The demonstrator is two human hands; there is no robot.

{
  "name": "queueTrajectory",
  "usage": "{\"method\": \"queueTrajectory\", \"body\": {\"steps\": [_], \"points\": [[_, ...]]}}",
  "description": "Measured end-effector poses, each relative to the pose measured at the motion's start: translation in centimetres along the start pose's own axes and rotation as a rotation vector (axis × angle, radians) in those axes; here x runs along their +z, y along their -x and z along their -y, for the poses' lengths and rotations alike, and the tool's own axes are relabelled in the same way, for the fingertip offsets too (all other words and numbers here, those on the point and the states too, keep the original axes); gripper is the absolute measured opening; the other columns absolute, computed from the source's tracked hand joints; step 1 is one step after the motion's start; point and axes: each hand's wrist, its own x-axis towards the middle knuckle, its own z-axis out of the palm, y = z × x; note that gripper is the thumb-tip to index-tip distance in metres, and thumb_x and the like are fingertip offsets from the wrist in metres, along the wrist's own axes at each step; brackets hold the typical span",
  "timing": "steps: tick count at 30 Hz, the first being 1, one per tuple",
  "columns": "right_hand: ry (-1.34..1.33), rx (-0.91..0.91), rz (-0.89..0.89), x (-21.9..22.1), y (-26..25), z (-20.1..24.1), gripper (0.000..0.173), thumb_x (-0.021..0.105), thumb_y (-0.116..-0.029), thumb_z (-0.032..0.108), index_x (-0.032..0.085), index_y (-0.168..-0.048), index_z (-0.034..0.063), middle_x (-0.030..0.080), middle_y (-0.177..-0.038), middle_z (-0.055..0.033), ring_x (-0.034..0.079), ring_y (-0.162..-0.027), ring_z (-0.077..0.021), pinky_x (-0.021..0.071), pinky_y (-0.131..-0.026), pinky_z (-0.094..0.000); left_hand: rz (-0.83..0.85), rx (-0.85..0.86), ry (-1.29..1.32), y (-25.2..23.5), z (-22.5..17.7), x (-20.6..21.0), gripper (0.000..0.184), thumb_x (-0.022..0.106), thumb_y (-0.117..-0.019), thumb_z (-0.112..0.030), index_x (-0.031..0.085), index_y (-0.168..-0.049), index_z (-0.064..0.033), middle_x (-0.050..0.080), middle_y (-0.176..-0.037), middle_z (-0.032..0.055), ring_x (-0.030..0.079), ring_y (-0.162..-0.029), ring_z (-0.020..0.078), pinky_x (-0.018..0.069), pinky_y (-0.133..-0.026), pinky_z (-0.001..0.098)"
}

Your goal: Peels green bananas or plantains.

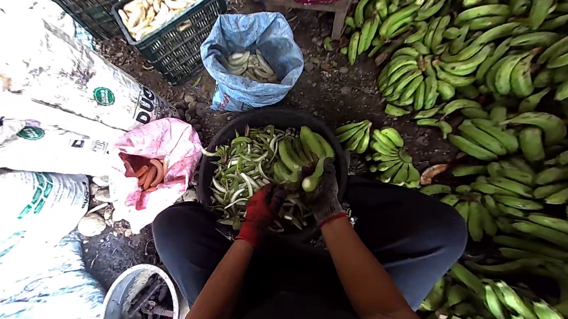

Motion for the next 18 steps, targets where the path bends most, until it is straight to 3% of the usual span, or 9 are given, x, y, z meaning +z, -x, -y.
{"method": "queueTrajectory", "body": {"steps": [3,5,7,9,12,18], "points": [[0.095,0.006,0.047,-0.4,0.1,0.6,0.050,0.034,-0.1074,0.055,0.056,-0.118,0.0118,0.064,-0.083,-0.0061,0.065,-0.069,-0.0178,0.0594,-0.064,-0.0381,0.010,-0.069,0.128,0.2,0.6,-0.8,0.056,0.039,-0.1055,-0.050,0.061,-0.139,-0.0102,0.070,-0.121,0.0121,0.066,-0.111,0.0221,0.0508,-0.100,0.0475],[0.252,-0.021,0.019,-0.8,0.0,0.7,0.047,0.043,-0.1070,0.050,0.058,-0.124,0.0088,0.068,-0.090,-0.0084,0.068,-0.075,-0.0187,0.0605,-0.067,-0.0387,0.075,-0.027,0.190,0.6,-0.5,-1.6,0.059,0.037,-0.1059,-0.052,0.051,-0.149,-0.0150,0.070,-0.118,0.0092,0.067,-0.102,0.0186,0.0534,-0.094,0.0456],[0.418,-0.036,0.037,-1.2,-0.2,0.8,0.052,0.047,-0.1043,0.054,0.058,-0.132,0.0114,0.069,-0.101,-0.0075,0.067,-0.084,-0.0170,0.0589,-0.073,-0.0373,0.161,0.052,0.154,0.7,-2.0,-2.8,0.058,0.036,-0.1063,-0.054,0.051,-0.151,-0.0204,0.068,-0.130,0.0051,0.066,-0.113,0.0159,0.0516,-0.101,0.0464],[0.499,-0.019,0.070,-1.2,-0.3,0.9,0.059,0.043,-0.1033,0.061,0.055,-0.136,0.0120,0.070,-0.103,-0.0080,0.069,-0.083,-0.0182,0.0596,-0.072,-0.0378,0.222,0.117,0.025,0.9,-3.0,-3.8,0.055,0.036,-0.1061,-0.054,0.055,-0.148,-0.0242,0.067,-0.134,0.0054,0.064,-0.121,0.0197,0.0486,-0.105,0.0513],[0.575,0.015,0.116,-0.9,-0.1,1.1,0.063,0.043,-0.1029,0.062,0.049,-0.144,0.0155,0.071,-0.108,-0.0084,0.070,-0.088,-0.0199,0.0596,-0.076,-0.0398,0.250,0.144,-0.109,1.0,-3.3,-4.4,0.055,0.035,-0.1052,-0.055,0.057,-0.146,-0.0256,0.070,-0.125,0.0093,0.067,-0.113,0.0261,0.0510,-0.097,0.0555],[0.576,0.106,0.124,-0.6,0.7,-0.6,0.056,0.045,-0.1041,0.057,0.059,-0.129,0.0091,0.068,-0.098,-0.0082,0.066,-0.081,-0.0166,0.0584,-0.072,-0.0364,0.154,0.072,-0.204,-0.2,-2.3,-3.3,0.052,0.041,-0.1038,-0.049,0.056,-0.148,-0.0259,0.068,-0.121,0.0179,0.066,-0.108,0.0365,0.0497,-0.092,0.0608]]}}
